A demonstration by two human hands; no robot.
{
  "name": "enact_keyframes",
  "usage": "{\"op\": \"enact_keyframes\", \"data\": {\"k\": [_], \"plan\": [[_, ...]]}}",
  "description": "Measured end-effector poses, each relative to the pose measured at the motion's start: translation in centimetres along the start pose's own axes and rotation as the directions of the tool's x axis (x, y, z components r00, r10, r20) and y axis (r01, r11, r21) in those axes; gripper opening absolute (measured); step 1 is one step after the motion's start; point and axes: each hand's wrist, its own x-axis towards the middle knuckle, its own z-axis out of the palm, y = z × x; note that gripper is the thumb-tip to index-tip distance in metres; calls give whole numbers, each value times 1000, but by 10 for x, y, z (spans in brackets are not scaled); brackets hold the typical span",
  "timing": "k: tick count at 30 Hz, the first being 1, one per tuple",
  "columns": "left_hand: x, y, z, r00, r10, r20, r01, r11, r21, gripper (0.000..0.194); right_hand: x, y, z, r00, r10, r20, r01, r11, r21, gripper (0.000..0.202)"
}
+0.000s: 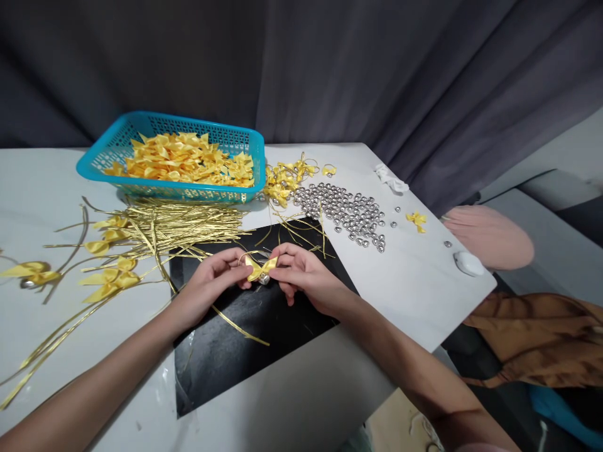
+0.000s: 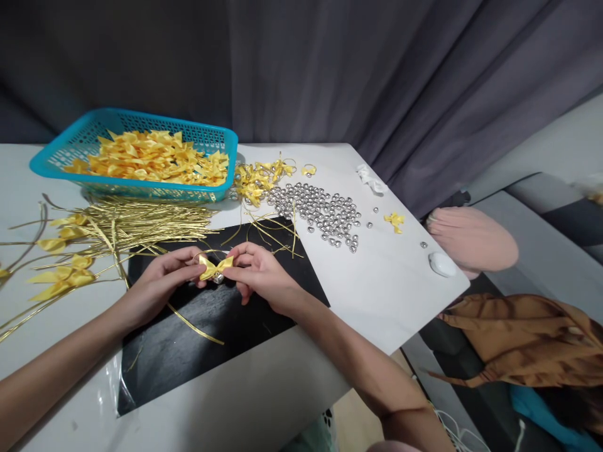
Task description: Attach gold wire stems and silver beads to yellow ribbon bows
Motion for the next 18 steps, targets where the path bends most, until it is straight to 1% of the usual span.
{"op": "enact_keyframes", "data": {"k": [5, 9, 12, 15, 18], "plan": [[0, 0, 0, 1000, -1, -9, 1, 1000, -20, 13, 1, 1, -1, 1000, 16, -21, -16, 1000, 21, 23], [1, 3, 2, 999, -15, -31, 12, 996, -83, 17, 2, 0, -3, 998, 21, -52, -19, 999, 35, 21], [2, 4, 5, 994, -30, -101, 15, 989, -147, 19, 3, -1, -6, 997, 15, -78, -13, 1000, 28, 22], [0, 5, 6, 983, -31, -182, -9, 976, -216, 18, 3, -1, -10, 995, 3, -100, -2, 1000, 19, 24], [-3, 11, 7, 978, -25, -207, -36, 958, -283, 18, 1, 0, -10, 992, -32, -118, 34, 999, 14, 26]]}}
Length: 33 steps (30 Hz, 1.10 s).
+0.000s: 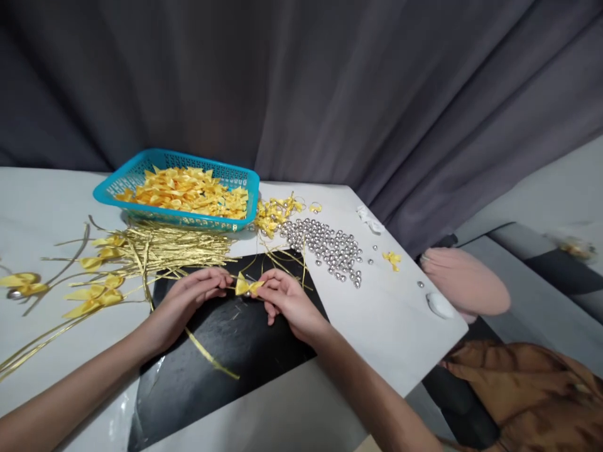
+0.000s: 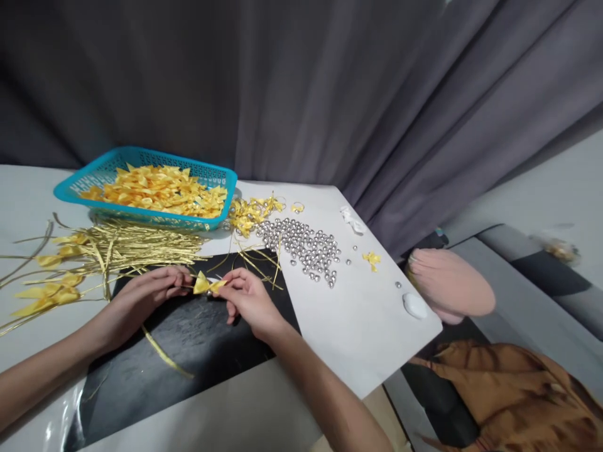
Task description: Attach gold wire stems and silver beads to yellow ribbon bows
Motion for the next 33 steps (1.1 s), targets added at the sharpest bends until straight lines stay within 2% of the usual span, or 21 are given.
{"op": "enact_keyframes", "data": {"k": [3, 7, 9, 11, 13, 16, 18, 20, 21, 23, 24, 25, 26, 28, 30, 32, 33], "plan": [[-6, 12, 5, 999, 9, 42, -7, 999, -49, 19, -5, -2, 2, 999, -49, 10, 49, 999, 11, 28], [-15, 30, 19, 989, 102, 112, -89, 990, -113, 20, -15, -10, 5, 992, -120, 45, 117, 992, 46, 31], [-18, 37, 27, 991, 85, 108, -64, 981, -183, 16, -19, -16, 4, 988, -151, 43, 148, 987, 65, 33], [-19, 43, 33, 999, 16, 52, 0, 955, -296, 11, -22, -21, 0, 984, -177, 30, 174, 981, 80, 34], [-18, 48, 39, 998, -34, -48, 12, 916, -401, 5, -23, -25, -4, 979, -202, 9, 201, 977, 75, 32], [-14, 50, 46, 990, -37, -139, -29, 897, -441, 16, -24, -28, -7, 969, -243, -31, 245, 968, 47, 27], [-12, 48, 53, 996, -42, -81, 6, 912, -410, 15, -26, -29, -4, 966, -257, -33, 258, 966, 25, 29], [-9, 45, 60, 999, -48, 23, 53, 944, -326, 13, -28, -29, -1, 971, -236, 32, 236, 972, 8, 35], [-8, 44, 63, 996, -45, 77, 63, 968, -244, 13, -29, -29, 0, 973, -216, 76, 217, 976, -5, 37], [-1, 44, 68, 982, -19, 189, 7, 998, 64, 20, -29, -28, -2, 979, -179, 94, 184, 982, -49, 40], [5, 46, 70, 970, -6, 242, -59, 963, 262, 25, -28, -28, -6, 984, -173, 53, 177, 980, -96, 40], [13, 50, 71, 950, -11, 312, -156, 849, 505, 29, -26, -28, -13, 982, -188, -16, 183, 968, -170, 39], [24, 54, 72, 939, -26, 342, -194, 782, 593, 29, -24, -28, -21, 972, -216, -94, 186, 948, -259, 37], [52, 67, 74, 924, -47, 378, -254, 663, 704, 29, -20, -24, -40, 921, -356, -158, 232, 827, -512, 29], [86, 80, 78, 919, -43, 392, -321, 497, 806, 27, -16, -17, -58, 892, -419, -167, 251, 769, -588, 21], [119, 93, 85, 917, -26, 398, -371, 313, 874, 23, -15, -7, -69, 865, -482, -139, 288, 703, -650, 15], [134, 97, 90, 915, -10, 404, -392, 222, 893, 24, -15, -1, -72, 843, -533, -71, 325, 611, -722, 12]]}}
